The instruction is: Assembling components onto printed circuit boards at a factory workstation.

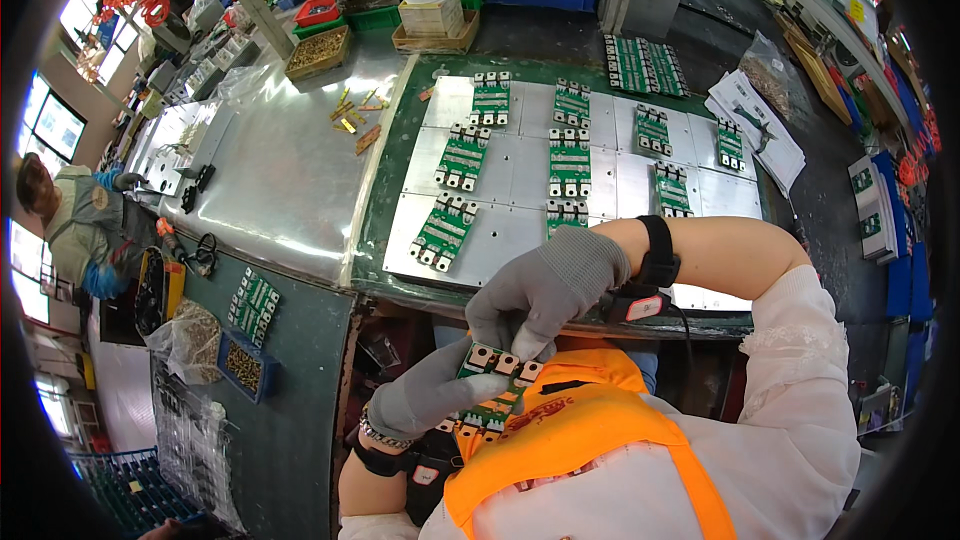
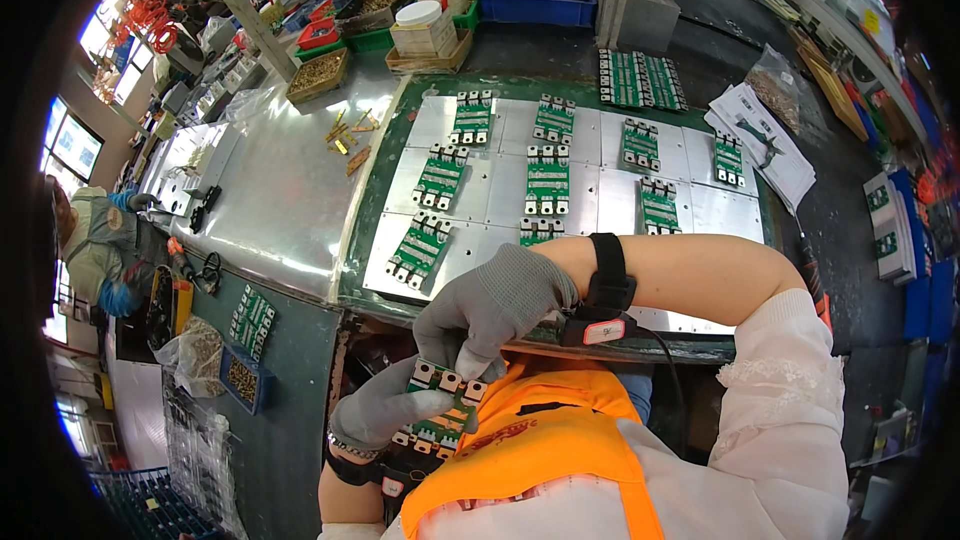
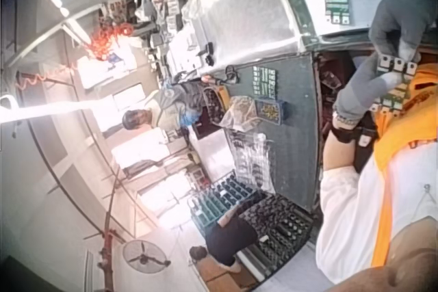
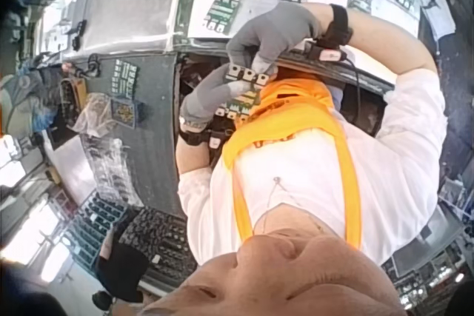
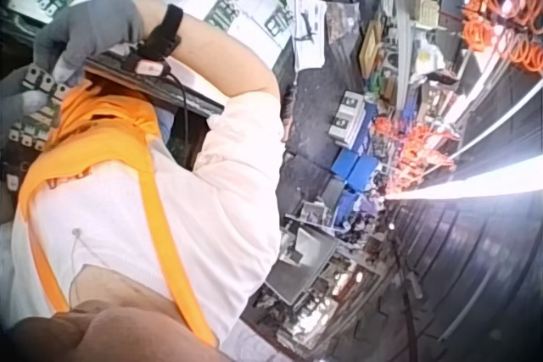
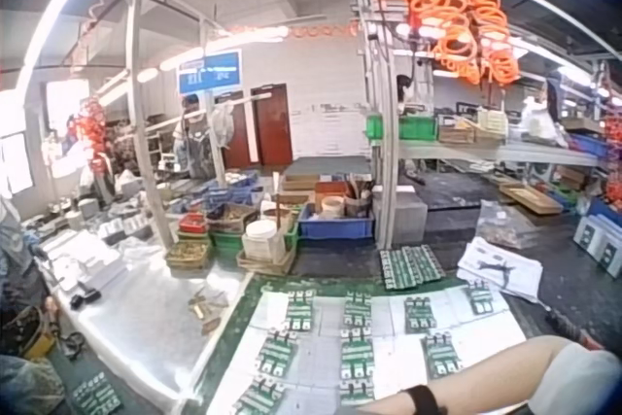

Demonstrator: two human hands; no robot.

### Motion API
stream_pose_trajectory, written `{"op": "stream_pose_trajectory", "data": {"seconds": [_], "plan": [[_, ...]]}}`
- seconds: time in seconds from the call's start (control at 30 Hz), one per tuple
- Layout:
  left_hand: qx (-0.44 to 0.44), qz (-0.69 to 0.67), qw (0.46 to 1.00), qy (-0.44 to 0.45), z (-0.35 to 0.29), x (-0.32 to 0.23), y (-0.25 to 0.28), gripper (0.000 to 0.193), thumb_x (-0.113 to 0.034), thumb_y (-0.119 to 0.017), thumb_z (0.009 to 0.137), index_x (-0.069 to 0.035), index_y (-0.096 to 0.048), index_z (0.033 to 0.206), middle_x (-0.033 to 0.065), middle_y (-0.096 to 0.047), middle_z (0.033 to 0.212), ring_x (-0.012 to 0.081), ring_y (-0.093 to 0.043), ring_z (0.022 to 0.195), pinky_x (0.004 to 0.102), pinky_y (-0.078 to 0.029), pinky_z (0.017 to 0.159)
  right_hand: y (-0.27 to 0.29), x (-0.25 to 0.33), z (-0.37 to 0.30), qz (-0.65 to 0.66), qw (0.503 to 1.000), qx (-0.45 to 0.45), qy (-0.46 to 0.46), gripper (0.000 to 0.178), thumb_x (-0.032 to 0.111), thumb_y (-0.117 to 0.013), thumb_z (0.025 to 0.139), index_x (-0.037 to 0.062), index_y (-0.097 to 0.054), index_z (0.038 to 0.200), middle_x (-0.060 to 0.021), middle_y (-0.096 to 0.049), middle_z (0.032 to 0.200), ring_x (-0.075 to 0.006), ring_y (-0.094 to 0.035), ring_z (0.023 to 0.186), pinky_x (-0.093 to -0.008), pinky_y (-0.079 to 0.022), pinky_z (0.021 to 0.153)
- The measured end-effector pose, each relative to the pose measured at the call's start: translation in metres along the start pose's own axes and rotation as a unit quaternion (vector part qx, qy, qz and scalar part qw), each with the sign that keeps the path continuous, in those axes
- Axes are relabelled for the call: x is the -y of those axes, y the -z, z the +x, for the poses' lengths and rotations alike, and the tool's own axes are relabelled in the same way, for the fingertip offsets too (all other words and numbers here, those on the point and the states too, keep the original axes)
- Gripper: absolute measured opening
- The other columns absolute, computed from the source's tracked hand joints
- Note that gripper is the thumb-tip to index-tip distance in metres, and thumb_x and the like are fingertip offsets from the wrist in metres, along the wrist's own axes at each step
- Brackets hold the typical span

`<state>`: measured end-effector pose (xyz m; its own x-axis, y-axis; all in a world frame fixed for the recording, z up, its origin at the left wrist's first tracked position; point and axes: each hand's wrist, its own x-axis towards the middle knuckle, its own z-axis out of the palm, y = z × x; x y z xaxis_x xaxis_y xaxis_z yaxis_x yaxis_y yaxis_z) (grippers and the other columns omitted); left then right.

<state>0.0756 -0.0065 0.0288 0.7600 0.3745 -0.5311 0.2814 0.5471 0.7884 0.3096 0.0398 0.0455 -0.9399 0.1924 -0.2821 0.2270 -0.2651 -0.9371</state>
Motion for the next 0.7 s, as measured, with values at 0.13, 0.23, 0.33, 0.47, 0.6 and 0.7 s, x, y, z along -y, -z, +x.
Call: {"op": "stream_pose_trajectory", "data": {"seconds": [0.13,0.23,0.33,0.47,0.6,0.7], "plan": [[0.021,-0.014,1.0,-0.002,-0.0013,-0.0015,0.0014,0.055,-0.03,-0.063,0.084,0.004,-0.047,0.125,0.0127,-0.062,0.109,0.0193,-0.063,0.097,0.0312,-0.049,0.086,-0.0021,-0.0034,0.0002,0.024,1.0,0.0,0.007,0.033,0.01,-0.063,0.085,-0.0052,-0.05,0.11,-0.0059,-0.057,0.087,-0.0117,-0.058,0.075,-0.0263,-0.049,0.068],[0.043,-0.028,0.999,0.011,-0.0021,-0.0029,0.0022,0.054,-0.025,-0.063,0.087,0.001,-0.043,0.13,0.0094,-0.058,0.115,0.014,-0.055,0.104,0.0294,-0.044,0.09,-0.0025,-0.002,-0.0006,0.057,0.998,-0.003,0.01,0.03,0.009,-0.062,0.084,-0.005,-0.051,0.108,-0.0061,-0.057,0.087,-0.0122,-0.059,0.075,-0.0265,-0.049,0.067],[0.041,-0.018,0.999,0.019,-0.0016,-0.0029,0.001,0.054,-0.025,-0.063,0.087,0.001,-0.043,0.13,0.0091,-0.058,0.115,0.0137,-0.055,0.104,0.029,-0.044,0.089,-0.0029,0.0021,-0.0013,0.028,0.999,-0.008,-0.015,0.028,0.008,-0.062,0.084,-0.0048,-0.052,0.106,-0.0067,-0.058,0.087,-0.0126,-0.06,0.074,-0.0268,-0.05,0.067],[0.035,-0.008,0.999,0.025,0.0007,-0.0041,-0.0004,0.054,-0.025,-0.063,0.087,0.001,-0.043,0.13,0.009,-0.058,0.114,0.0133,-0.055,0.103,0.0283,-0.044,0.088,-0.0054,0.0039,-0.0034,-0.014,0.999,-0.017,-0.033,0.027,0.008,-0.063,0.084,-0.0048,-0.052,0.106,-0.0073,-0.059,0.087,-0.0129,-0.06,0.074,-0.0267,-0.05,0.066],[0.024,0.011,0.999,0.037,0.0022,-0.0062,-0.0031,0.054,-0.024,-0.063,0.087,0.001,-0.043,0.13,0.0087,-0.058,0.113,0.0128,-0.055,0.101,0.0278,-0.045,0.086,-0.0066,-0.0001,-0.0047,-0.03,0.999,-0.03,-0.033,0.028,0.01,-0.064,0.083,-0.0032,-0.053,0.106,-0.0065,-0.059,0.086,-0.0132,-0.06,0.074,-0.0264,-0.05,0.066],[0.021,0.029,0.999,0.019,0.0018,-0.0075,-0.0044,0.058,-0.03,-0.064,0.083,0.005,-0.045,0.125,0.0134,-0.061,0.11,0.0174,-0.062,0.095,0.0301,-0.049,0.085,-0.0053,-0.0036,-0.0071,0.036,0.999,-0.026,-0.03,0.034,0.009,-0.065,0.083,-0.0015,-0.053,0.113,-0.0059,-0.059,0.09,-0.0126,-0.06,0.074,-0.026,-0.05,0.067]]}}
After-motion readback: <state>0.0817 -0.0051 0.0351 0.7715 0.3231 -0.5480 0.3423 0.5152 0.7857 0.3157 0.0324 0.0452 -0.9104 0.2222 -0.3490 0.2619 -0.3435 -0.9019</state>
